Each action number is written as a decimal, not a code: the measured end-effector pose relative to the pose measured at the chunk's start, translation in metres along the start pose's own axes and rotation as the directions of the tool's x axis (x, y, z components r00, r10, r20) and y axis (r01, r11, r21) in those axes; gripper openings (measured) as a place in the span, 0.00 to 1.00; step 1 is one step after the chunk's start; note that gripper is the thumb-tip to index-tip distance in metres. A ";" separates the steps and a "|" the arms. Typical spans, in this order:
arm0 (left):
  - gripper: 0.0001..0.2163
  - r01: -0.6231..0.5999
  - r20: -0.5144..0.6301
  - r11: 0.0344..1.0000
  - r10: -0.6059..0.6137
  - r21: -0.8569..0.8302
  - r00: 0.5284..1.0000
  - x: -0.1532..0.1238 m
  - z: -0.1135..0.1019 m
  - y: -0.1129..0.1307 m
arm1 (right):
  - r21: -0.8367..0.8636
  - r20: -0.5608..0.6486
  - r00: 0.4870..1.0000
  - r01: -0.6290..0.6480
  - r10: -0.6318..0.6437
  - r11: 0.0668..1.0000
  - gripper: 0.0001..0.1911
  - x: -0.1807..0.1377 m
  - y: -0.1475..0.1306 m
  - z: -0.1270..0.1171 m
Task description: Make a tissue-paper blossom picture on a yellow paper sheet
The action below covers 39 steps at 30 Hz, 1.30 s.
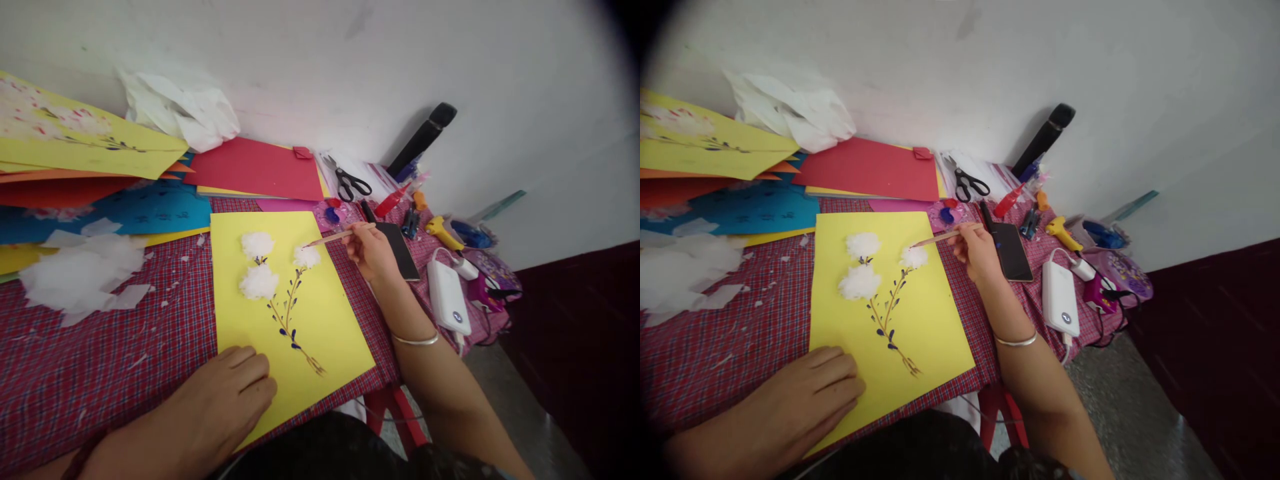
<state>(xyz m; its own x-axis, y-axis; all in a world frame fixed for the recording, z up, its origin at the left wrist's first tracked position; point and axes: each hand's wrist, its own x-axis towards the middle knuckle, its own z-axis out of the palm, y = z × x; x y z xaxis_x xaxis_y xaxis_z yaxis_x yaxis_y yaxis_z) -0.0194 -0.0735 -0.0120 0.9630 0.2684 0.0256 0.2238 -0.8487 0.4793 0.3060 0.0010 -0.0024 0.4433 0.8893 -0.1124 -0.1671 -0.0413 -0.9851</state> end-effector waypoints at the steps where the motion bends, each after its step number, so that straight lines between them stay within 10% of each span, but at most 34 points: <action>1: 0.12 -0.002 -0.005 1.000 0.002 0.002 1.000 0.000 0.000 -0.001 | -0.020 0.023 1.000 0.009 -0.009 1.000 0.13 -0.001 0.001 0.001; 11: 0.12 -0.022 -0.015 1.000 0.022 0.014 1.000 -0.001 0.000 -0.001 | -0.087 0.038 0.994 0.108 -0.105 0.990 0.14 -0.003 0.001 0.004; 21: 0.12 -0.006 0.029 1.000 0.006 0.029 1.000 -0.003 0.005 -0.005 | -0.110 -0.248 0.896 0.351 -0.368 0.930 0.12 0.024 -0.004 -0.033; 39: 0.10 -0.015 0.013 0.999 0.015 0.050 1.000 0.000 0.002 -0.004 | -0.321 0.071 0.883 0.461 -0.464 0.827 0.17 0.063 0.024 -0.035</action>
<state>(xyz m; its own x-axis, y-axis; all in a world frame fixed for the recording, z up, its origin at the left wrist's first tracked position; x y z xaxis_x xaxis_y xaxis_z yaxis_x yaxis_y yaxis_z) -0.0199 -0.0711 -0.0159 0.9680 0.2500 0.0213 0.2163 -0.8745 0.4342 0.3607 0.0396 -0.0373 0.4061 0.8369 0.3670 0.3488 0.2292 -0.9087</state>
